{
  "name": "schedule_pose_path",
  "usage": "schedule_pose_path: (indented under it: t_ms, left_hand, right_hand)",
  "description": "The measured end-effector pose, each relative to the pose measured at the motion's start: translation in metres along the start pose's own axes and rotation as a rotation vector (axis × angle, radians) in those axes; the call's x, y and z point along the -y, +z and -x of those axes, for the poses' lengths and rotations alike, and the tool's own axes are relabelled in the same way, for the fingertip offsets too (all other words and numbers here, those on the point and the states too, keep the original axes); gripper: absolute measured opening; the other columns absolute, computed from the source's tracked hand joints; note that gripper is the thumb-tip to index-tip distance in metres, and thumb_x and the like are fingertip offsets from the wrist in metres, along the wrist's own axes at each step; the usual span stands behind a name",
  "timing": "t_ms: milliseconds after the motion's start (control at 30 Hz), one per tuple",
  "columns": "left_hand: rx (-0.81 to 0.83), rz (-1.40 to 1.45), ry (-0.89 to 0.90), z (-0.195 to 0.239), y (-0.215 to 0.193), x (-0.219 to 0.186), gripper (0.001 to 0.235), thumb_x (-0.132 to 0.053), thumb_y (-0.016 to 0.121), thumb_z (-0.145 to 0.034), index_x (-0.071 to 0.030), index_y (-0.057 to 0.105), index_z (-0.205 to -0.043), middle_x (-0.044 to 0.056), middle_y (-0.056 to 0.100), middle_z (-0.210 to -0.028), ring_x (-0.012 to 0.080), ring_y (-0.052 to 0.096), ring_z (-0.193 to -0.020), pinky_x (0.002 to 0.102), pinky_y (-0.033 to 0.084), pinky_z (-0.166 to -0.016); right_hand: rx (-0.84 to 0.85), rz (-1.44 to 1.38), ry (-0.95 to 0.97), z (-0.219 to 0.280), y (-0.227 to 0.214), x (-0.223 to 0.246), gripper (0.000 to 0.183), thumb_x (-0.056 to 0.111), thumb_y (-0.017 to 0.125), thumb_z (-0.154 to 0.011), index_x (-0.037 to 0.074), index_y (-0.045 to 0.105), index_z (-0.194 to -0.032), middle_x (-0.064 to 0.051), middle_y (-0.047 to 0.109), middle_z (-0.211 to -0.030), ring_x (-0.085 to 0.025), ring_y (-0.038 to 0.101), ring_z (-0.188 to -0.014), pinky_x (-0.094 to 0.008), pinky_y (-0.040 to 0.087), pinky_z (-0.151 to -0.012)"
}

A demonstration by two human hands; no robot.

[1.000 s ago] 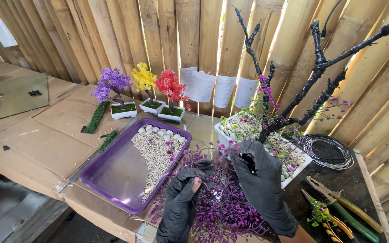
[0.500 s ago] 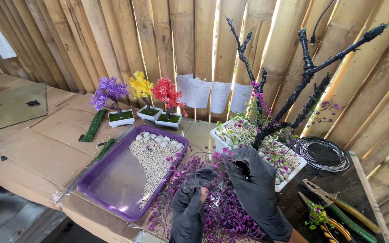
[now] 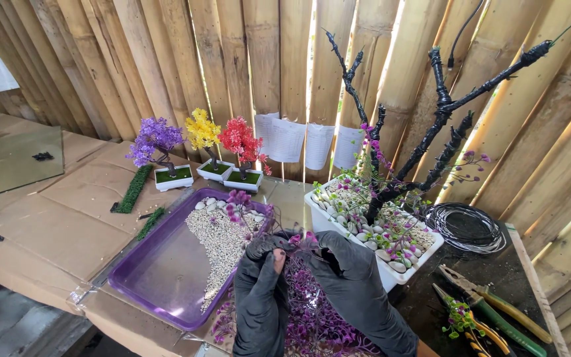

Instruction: Attaching small purple artificial flower clusters to a black decorative branch structure in a pot

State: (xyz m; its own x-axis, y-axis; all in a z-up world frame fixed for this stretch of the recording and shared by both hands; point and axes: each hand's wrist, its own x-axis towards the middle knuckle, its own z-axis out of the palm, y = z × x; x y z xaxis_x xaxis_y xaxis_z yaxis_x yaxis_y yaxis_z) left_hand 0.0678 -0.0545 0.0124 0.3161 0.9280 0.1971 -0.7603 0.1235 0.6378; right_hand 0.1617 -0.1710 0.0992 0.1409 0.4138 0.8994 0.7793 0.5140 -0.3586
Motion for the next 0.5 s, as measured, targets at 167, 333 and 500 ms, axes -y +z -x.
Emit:
schedule_pose_path:
  t_ms: [167, 333, 500]
  left_hand:
    - [0.164, -0.117, -0.047, -0.01, 0.016, -0.002, 0.03, -0.009, 0.072, -0.088, 0.0, 0.073, -0.117, 0.018, 0.078, -0.115, 0.0321, 0.075, -0.104, 0.043, 0.06, -0.099]
    - [0.014, 0.247, 0.049, 0.002, 0.031, -0.053, 0.022, 0.005, 0.068, -0.087, 0.0, 0.072, -0.108, 0.017, 0.076, -0.104, 0.0357, 0.075, -0.095, 0.042, 0.064, -0.088]
    - [0.224, 0.276, -0.111, -0.107, -0.149, 0.086, 0.033, -0.004, 0.063, -0.094, -0.006, 0.061, -0.127, 0.02, 0.064, -0.129, 0.0343, 0.065, -0.112, 0.043, 0.056, -0.102]
  right_hand:
    - [-0.009, 0.131, 0.165, -0.01, -0.003, 0.015, 0.043, 0.014, 0.081, -0.089, 0.013, 0.059, -0.126, -0.009, 0.071, -0.097, -0.02, 0.068, -0.083, -0.039, 0.058, -0.074]
    - [0.009, 0.137, 0.243, -0.019, -0.008, 0.034, 0.015, 0.015, 0.076, -0.093, 0.007, 0.065, -0.088, -0.003, 0.056, -0.066, -0.013, 0.05, -0.058, -0.038, 0.047, -0.054]
    - [0.095, -0.054, 0.204, -0.046, -0.039, 0.09, 0.02, 0.018, 0.063, -0.1, -0.002, 0.065, -0.101, -0.009, 0.068, -0.082, -0.018, 0.064, -0.065, -0.033, 0.055, -0.062]
